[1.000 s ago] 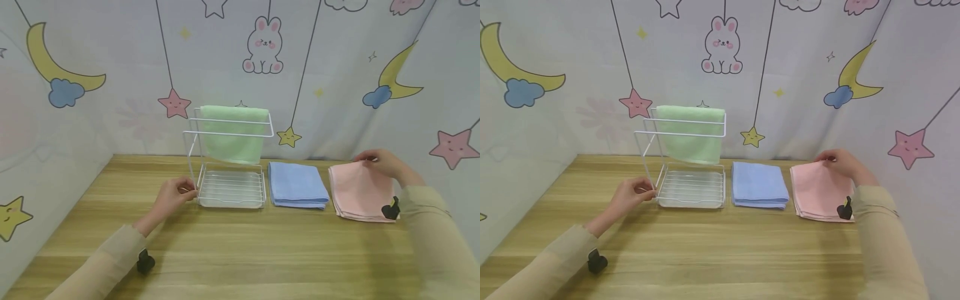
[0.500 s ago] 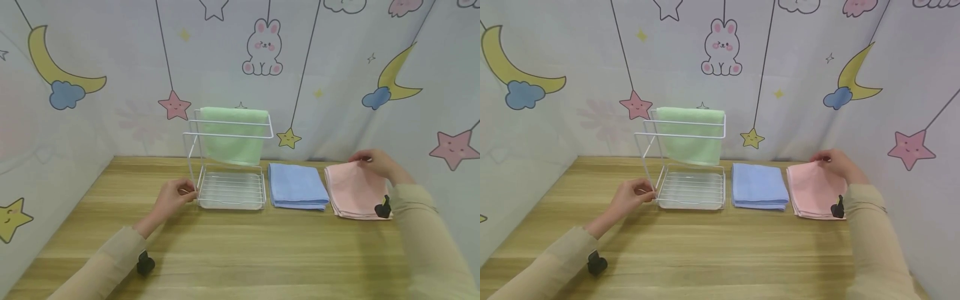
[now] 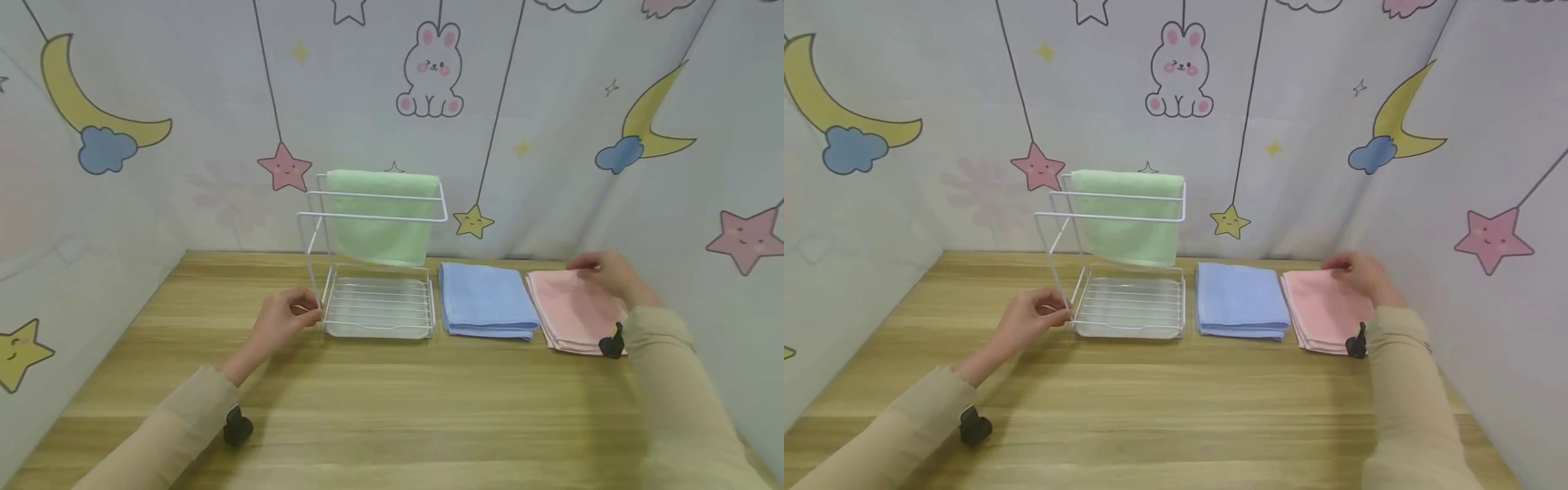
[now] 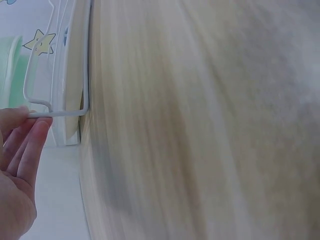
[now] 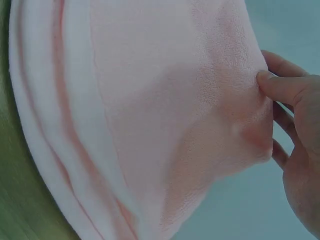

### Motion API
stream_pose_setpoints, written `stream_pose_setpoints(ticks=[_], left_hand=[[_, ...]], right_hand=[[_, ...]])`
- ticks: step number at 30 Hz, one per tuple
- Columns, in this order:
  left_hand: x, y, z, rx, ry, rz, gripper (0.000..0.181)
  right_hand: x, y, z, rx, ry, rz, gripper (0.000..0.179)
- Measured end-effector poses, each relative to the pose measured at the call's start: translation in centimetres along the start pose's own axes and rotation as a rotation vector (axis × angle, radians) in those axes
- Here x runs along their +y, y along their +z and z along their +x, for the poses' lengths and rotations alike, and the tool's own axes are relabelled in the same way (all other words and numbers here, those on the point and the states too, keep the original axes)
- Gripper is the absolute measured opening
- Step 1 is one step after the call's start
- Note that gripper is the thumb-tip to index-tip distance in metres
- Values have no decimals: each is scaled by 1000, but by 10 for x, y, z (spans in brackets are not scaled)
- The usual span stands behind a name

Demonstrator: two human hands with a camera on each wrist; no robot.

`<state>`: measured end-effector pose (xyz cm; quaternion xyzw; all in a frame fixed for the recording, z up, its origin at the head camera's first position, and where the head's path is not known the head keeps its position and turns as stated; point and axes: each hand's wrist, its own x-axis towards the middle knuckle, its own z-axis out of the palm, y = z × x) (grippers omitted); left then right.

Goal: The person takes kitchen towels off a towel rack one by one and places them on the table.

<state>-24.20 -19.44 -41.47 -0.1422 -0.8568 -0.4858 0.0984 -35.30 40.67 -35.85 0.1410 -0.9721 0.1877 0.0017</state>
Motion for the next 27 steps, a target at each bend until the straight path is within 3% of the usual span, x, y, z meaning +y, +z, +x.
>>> stream_pose_setpoints(ticks=[6,16,27], left_hand=[[1,0,0,-2,-1,-8,9],[0,0,1,-4,14,16,8],[0,0,0,-5,2,14,7]], right_hand=[[5,13,0,-16,93,-5,28],[16,35,-1,85,105,10,30],[16,42,0,91,130,29,32]])
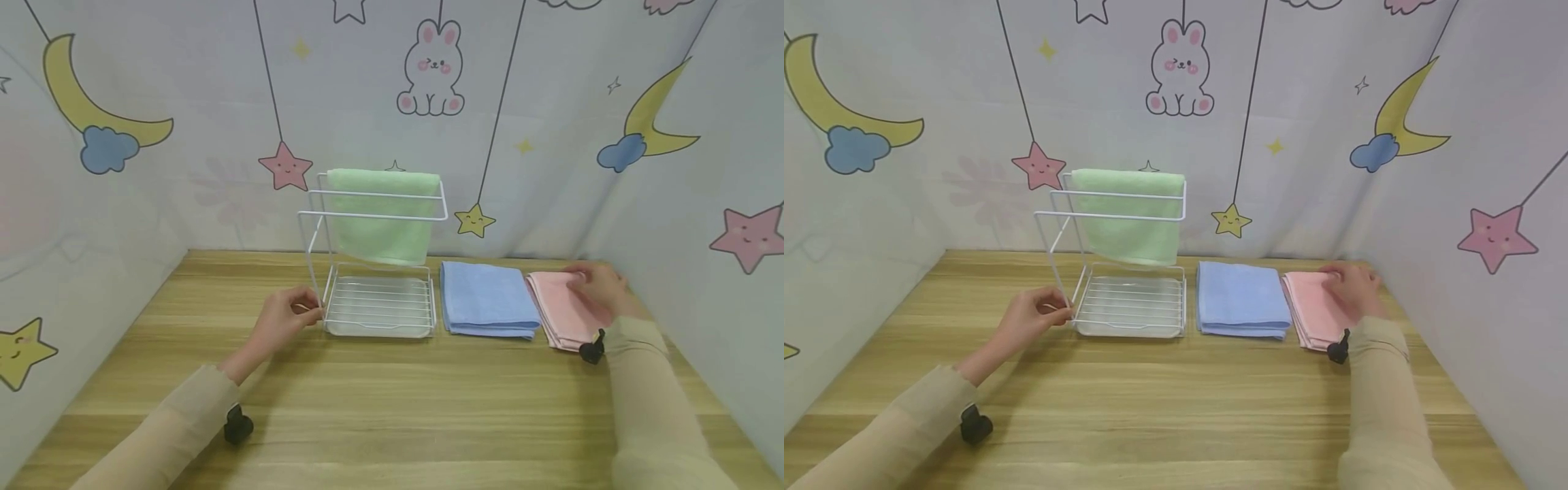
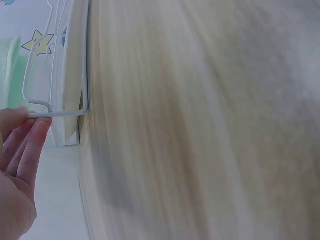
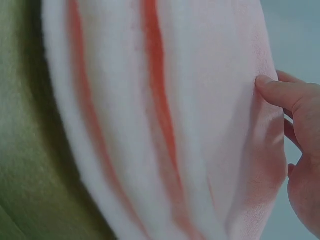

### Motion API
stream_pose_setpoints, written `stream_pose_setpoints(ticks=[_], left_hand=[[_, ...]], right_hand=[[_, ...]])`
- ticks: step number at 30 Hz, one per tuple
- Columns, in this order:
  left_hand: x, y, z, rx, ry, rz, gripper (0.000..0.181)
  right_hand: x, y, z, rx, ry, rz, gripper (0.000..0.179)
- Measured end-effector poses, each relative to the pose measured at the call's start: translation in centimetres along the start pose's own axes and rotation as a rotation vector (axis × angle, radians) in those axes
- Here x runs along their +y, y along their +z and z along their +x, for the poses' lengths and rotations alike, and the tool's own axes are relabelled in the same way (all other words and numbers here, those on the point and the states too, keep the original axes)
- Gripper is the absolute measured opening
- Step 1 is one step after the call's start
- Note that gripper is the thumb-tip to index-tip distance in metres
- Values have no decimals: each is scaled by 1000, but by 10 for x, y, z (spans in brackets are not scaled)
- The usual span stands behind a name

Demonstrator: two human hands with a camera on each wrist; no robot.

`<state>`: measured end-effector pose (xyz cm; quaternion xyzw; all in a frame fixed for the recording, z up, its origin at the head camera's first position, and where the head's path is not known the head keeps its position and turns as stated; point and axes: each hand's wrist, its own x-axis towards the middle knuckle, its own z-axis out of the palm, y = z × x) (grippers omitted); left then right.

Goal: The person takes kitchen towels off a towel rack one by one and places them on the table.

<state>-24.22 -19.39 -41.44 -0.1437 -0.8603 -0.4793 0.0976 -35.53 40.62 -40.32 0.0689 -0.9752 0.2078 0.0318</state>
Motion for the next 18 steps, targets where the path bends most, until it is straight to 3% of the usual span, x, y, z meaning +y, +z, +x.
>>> stream_pose_setpoints(ticks=[7,12,18], left_hand=[[0,-1,1,0,5,29,6],[-1,-2,1,3,12,34,6],[-2,-1,1,-2,19,30,7]], right_hand=[[0,3,1,81,8,-15,35],[-1,6,2,125,-36,-9,29],[-6,8,-4,5,-13,142,32]])
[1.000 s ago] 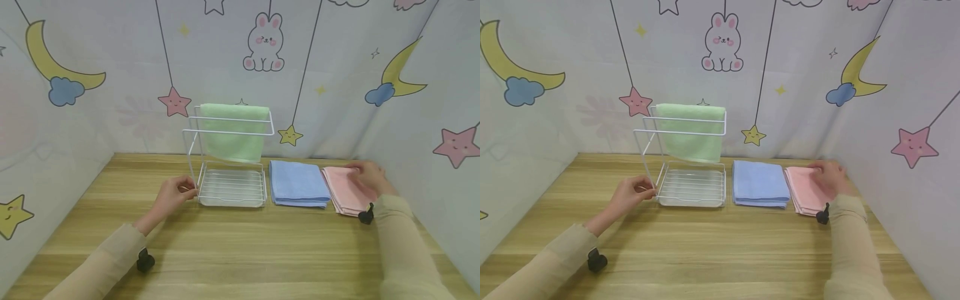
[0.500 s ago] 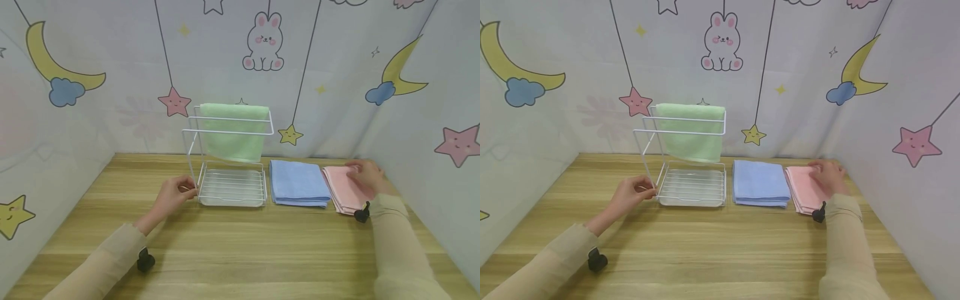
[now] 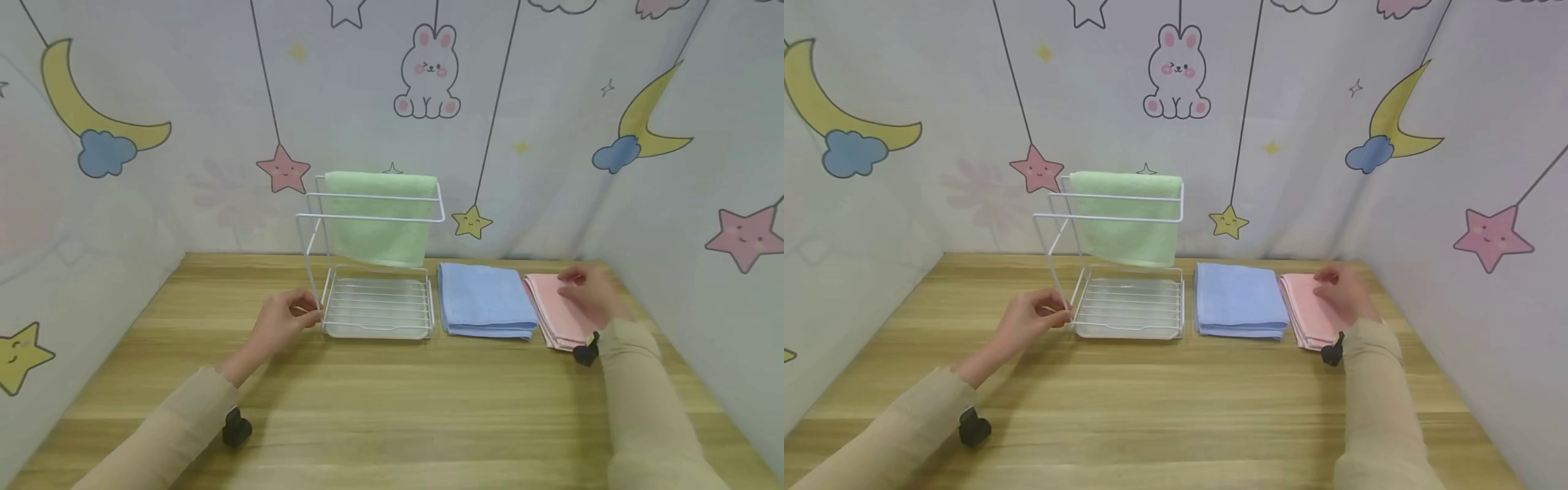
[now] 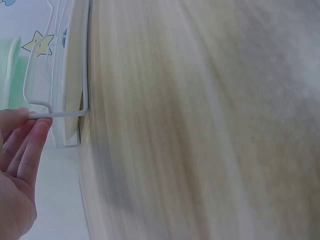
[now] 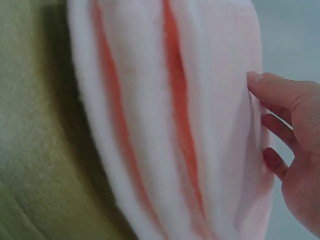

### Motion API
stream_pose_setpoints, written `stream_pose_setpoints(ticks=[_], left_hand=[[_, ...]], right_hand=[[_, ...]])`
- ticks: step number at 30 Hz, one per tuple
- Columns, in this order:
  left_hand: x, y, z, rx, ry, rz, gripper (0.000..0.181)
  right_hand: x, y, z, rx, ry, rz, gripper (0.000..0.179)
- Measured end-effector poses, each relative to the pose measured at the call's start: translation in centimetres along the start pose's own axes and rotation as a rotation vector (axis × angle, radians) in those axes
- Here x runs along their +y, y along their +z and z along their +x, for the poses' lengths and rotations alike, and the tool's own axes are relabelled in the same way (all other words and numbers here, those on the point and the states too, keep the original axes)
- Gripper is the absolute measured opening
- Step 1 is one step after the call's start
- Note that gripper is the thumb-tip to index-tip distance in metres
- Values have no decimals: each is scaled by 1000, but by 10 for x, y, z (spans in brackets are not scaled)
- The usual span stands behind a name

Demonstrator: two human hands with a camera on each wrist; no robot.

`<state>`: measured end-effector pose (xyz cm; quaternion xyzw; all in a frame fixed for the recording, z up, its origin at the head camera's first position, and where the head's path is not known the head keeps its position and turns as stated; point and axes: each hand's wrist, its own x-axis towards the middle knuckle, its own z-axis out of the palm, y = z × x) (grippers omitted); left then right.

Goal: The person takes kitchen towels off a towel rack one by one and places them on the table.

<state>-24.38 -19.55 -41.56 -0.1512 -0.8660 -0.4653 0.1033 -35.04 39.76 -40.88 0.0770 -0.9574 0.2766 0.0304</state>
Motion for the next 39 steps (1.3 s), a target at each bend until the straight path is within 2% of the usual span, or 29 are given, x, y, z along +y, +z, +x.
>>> stream_pose_setpoints(ticks=[4,8,12,18,24,27,31,35,39], left_hand=[[-1,0,0,8,8,-17,7],[-1,1,0,10,16,-37,8],[0,1,-1,8,16,-47,9],[1,1,-1,13,17,-29,9],[1,0,-1,12,19,-28,9],[1,0,-2,15,23,-27,8],[1,1,-2,22,27,-27,9],[1,1,-2,22,20,-30,9],[2,0,-3,19,12,-26,10]], right_hand=[[-2,2,-3,-87,46,54,39],[0,5,-4,-126,82,105,43],[3,8,-5,-140,118,180,45],[5,9,-5,-137,138,206,46],[-3,3,-6,-127,98,111,45],[-11,-5,-5,-96,51,58,44],[-24,-17,0,-39,-37,77,44],[-44,-28,8,11,-95,106,44],[-76,-41,17,41,-110,93,44]])
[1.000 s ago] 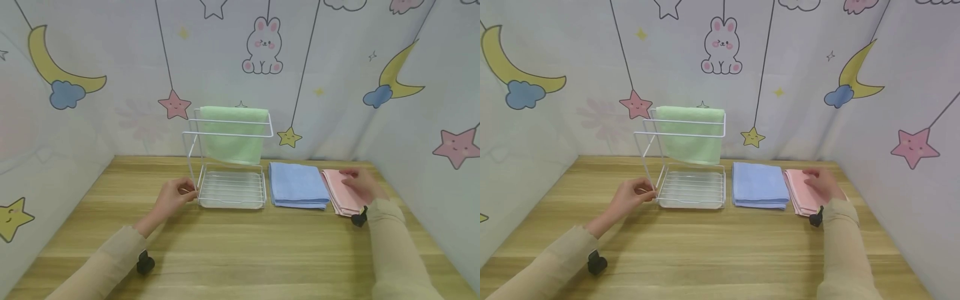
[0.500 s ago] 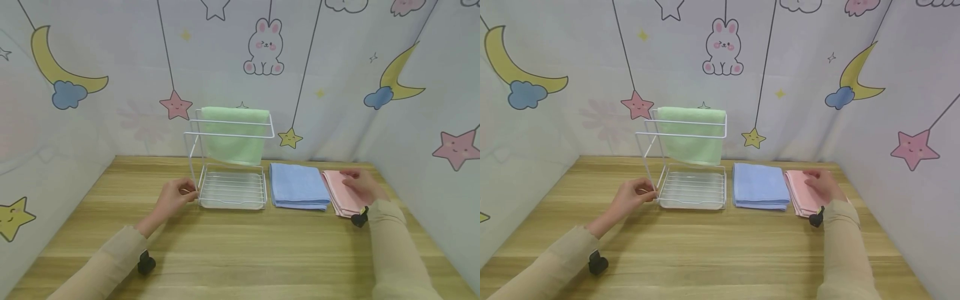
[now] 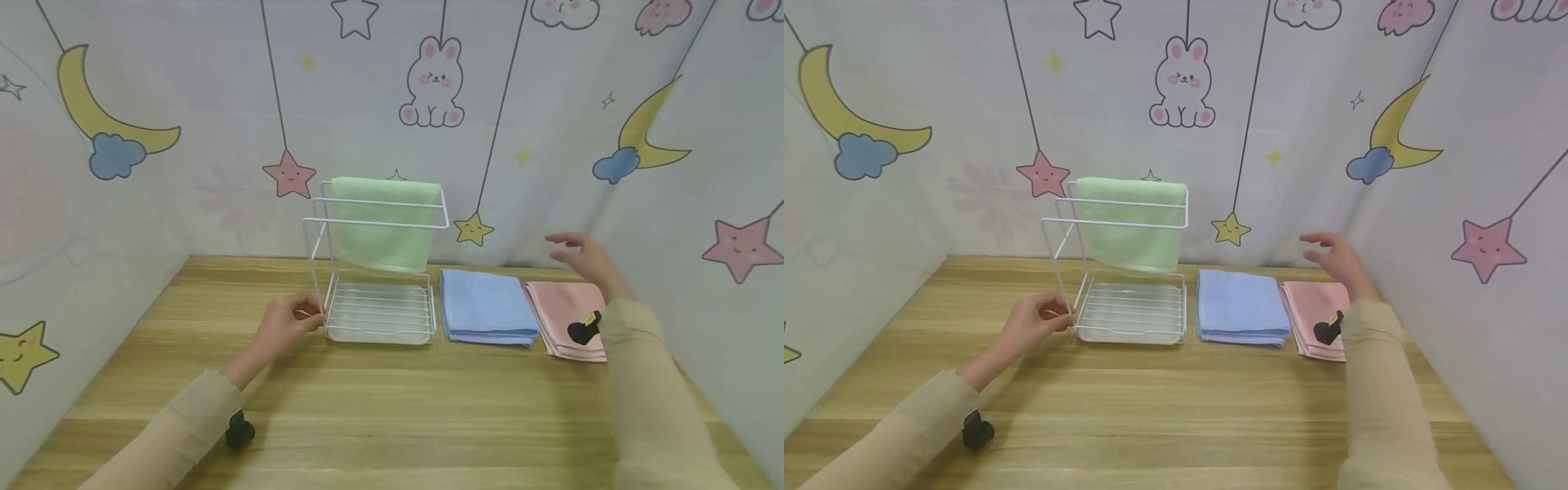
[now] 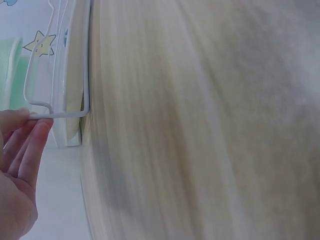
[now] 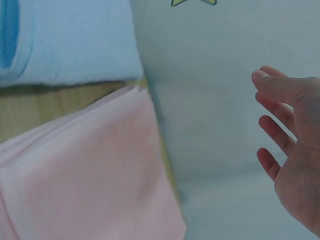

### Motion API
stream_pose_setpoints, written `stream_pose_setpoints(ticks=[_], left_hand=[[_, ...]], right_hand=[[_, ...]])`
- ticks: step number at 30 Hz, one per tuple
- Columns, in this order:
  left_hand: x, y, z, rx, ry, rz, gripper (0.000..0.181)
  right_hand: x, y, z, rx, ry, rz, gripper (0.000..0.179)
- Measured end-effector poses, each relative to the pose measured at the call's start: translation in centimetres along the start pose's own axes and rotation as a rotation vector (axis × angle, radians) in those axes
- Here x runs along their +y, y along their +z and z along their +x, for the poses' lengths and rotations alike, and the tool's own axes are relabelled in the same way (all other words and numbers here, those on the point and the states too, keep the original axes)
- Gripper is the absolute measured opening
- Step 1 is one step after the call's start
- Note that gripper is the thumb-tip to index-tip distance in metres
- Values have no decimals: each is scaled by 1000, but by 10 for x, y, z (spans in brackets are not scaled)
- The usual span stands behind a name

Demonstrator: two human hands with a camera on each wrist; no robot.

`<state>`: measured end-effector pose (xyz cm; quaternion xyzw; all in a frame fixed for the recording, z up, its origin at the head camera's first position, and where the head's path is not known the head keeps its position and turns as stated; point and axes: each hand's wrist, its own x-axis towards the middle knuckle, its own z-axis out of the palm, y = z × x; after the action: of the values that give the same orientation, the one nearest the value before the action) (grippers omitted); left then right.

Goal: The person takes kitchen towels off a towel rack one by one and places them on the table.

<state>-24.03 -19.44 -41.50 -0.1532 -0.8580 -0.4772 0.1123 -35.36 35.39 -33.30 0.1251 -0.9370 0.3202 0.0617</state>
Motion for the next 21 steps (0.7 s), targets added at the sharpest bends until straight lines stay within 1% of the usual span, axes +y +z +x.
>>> stream_pose_setpoints(ticks=[2,5,9,12,18,21], left_hand=[[3,0,-1,-1,-6,5,9],[17,-2,-3,-7,-13,20,7],[12,-2,-3,-12,-1,28,7],[-2,0,0,-7,7,18,8],[-3,0,1,-5,-9,10,8],[-3,0,1,-1,-3,20,8]], right_hand=[[-16,-3,8,16,-14,-11,43],[-42,-6,19,35,-42,-14,41],[-78,-7,34,50,-83,-17,41],[-106,-6,43,69,-135,-25,42],[-163,-2,60,104,-258,-19,39],[-189,1,64,115,-292,-5,38]])
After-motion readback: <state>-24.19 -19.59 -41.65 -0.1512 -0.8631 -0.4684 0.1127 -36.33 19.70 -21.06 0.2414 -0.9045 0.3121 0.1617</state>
